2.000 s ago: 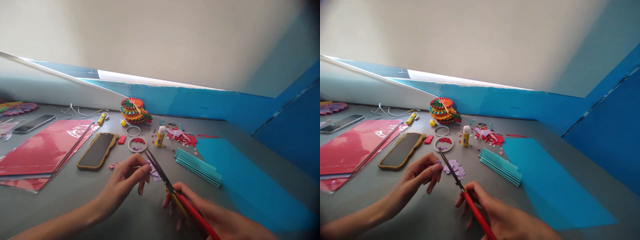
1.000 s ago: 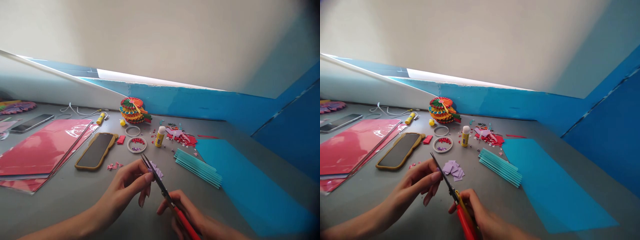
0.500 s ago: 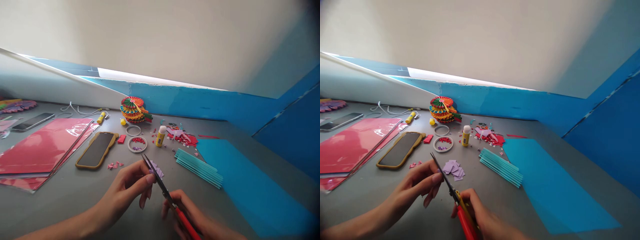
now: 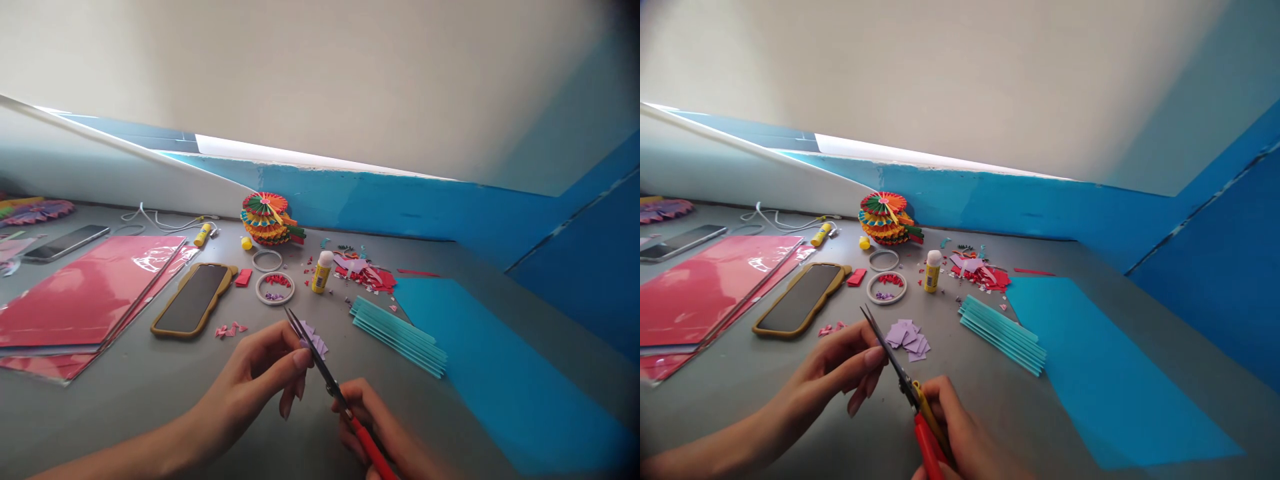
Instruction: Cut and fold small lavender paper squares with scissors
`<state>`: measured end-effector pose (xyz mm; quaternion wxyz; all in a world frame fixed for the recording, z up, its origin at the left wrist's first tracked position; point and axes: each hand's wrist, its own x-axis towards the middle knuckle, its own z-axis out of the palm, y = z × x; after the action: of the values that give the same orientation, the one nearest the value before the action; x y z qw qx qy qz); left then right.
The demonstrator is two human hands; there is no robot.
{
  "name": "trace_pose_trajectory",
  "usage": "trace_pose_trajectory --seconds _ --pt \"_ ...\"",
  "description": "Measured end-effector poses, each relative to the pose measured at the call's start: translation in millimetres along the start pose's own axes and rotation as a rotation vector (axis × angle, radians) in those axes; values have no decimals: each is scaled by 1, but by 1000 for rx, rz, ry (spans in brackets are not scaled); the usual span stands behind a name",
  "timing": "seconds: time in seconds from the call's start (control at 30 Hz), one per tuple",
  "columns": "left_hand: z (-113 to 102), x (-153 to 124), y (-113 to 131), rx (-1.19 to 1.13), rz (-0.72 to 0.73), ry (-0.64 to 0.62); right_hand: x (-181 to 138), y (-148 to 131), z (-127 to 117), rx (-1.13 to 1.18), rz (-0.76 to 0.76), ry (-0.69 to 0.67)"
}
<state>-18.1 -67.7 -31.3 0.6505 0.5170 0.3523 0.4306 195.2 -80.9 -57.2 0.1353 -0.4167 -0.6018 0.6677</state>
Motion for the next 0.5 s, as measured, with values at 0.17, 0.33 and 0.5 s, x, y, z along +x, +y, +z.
trace_pose_trajectory --seconds 0.17,0.33,0.5 --pt "0 0 0 -3 2 3 -4 -2 1 -18 -13 50" --pt "0 1 -1 0 -1 5 -6 -2 1 -27 -33 60" --pt "-1 1 1 10 0 10 -7 -6 2 6 -24 73"
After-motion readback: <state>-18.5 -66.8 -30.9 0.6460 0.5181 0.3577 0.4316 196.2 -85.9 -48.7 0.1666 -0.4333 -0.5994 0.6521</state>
